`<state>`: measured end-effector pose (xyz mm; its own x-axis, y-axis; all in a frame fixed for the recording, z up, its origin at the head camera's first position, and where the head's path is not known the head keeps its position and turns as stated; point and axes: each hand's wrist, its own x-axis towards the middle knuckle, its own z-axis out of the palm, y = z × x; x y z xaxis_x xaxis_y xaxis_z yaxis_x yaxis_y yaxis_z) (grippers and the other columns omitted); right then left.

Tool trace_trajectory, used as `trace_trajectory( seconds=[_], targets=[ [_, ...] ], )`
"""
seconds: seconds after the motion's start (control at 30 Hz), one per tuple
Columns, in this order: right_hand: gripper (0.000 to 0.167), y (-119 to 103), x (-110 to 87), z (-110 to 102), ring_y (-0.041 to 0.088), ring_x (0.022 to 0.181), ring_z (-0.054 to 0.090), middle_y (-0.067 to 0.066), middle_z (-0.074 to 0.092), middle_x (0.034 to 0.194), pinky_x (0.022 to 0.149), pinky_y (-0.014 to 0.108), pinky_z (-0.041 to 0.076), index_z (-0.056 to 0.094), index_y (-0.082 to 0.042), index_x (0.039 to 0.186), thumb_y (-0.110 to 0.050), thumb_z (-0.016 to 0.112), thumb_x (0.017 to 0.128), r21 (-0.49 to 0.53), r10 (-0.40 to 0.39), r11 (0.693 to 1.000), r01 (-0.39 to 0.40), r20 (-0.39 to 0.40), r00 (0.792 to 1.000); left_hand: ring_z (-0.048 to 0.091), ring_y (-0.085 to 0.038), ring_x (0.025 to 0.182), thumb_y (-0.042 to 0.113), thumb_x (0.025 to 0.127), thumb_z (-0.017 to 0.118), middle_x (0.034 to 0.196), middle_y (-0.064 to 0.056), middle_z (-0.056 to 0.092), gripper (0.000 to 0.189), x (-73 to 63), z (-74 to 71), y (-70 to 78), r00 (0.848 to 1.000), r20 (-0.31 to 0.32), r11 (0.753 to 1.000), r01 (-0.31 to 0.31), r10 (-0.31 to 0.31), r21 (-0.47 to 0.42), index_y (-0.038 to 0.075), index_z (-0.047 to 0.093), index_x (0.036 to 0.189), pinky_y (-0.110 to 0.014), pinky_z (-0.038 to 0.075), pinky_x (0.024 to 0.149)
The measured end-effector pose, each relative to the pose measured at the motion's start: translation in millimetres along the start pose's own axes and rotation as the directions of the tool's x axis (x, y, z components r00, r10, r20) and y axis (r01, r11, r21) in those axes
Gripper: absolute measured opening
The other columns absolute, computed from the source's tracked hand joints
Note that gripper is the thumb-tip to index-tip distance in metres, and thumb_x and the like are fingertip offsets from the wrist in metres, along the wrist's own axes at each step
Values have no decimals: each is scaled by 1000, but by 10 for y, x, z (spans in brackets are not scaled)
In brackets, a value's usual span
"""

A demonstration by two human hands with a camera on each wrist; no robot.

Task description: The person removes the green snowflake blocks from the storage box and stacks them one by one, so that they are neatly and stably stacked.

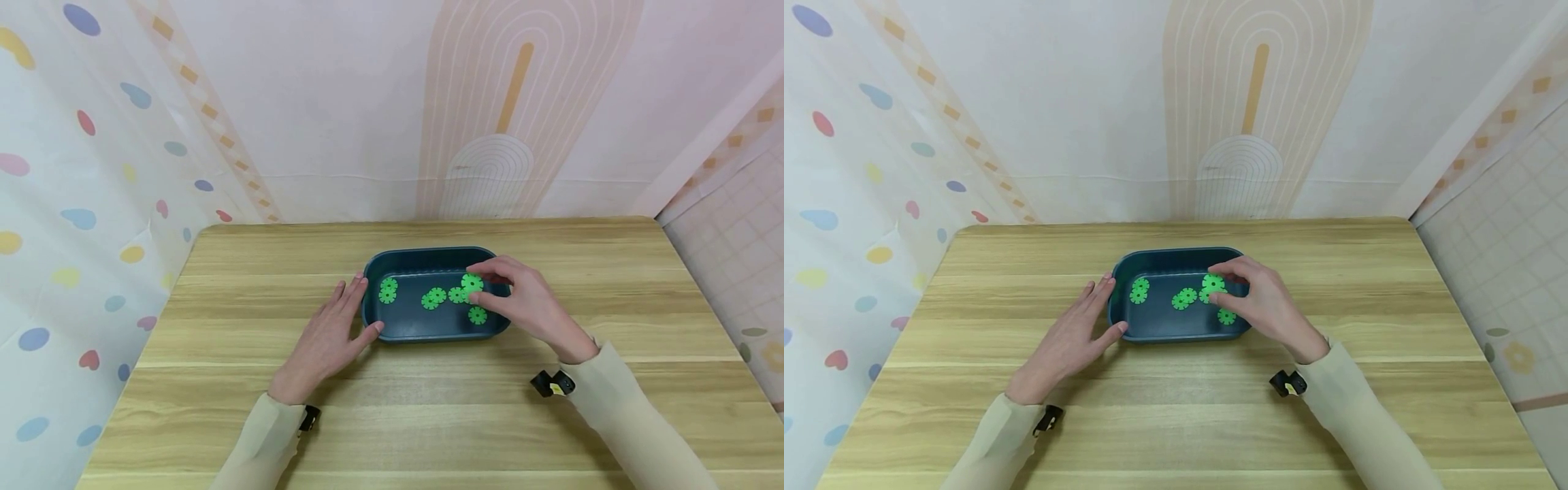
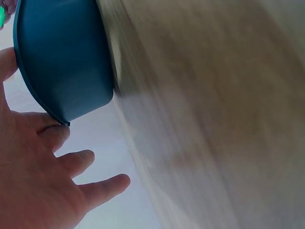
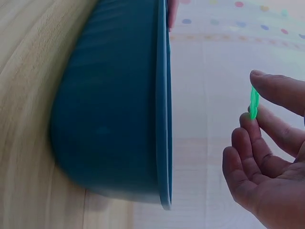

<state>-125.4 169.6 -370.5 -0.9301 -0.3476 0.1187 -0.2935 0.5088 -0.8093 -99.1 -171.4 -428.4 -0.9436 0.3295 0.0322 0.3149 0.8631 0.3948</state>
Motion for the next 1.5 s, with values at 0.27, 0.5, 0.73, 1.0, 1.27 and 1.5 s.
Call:
trace_trajectory(
  seconds=[0.27,0.5,0.73,1.0,1.27,1.5],
  targets=[
    [36,32,-85,-86,31,118,61,7,63,124,107,54,47,72,-8,126,-17,80,93,14,20,1000,-20,-30,999,20,-38,156,59,102,53,171,-9,21,87,2,0,-1,1000,0,1000,-3,3,-1,8,23,165,-65,32,116],
    [36,29,-147,-164,27,117,60,5,64,122,106,51,48,73,-9,127,-19,80,93,4,35,999,-35,-62,997,19,-38,157,59,102,52,171,-9,20,87,5,2,-4,1000,1,1000,-1,1,-4,9,22,166,-65,32,116],
    [38,32,-221,-221,25,117,59,2,65,122,103,30,48,72,-10,128,-22,80,93,-4,57,998,-57,-79,995,19,-37,157,60,102,52,171,-8,20,87,5,2,-3,1000,2,1000,3,-3,-4,9,22,166,-65,32,116],
    [38,78,-284,-267,28,117,59,4,65,125,106,43,47,71,-8,129,-19,80,93,-17,47,999,-49,-100,994,19,-38,157,60,102,52,171,-9,20,87,7,10,-5,1000,4,1000,2,-2,1,9,22,166,-65,32,116],
    [37,139,-360,-340,25,116,58,1,64,123,99,12,41,72,-10,129,-21,80,94,-31,55,998,-60,-131,990,19,-38,157,60,102,52,171,-8,20,87,6,9,-2,1000,0,1000,0,0,0,9,23,166,-65,32,117],
    [36,177,-416,-385,14,112,57,1,64,124,97,8,41,71,-8,128,-19,79,94,-29,65,997,-70,-149,987,19,-36,157,59,102,52,171,-9,22,87,-4,2,13,1000,0,1000,7,-7,-2,8,23,165,-64,33,117]
  ],
)
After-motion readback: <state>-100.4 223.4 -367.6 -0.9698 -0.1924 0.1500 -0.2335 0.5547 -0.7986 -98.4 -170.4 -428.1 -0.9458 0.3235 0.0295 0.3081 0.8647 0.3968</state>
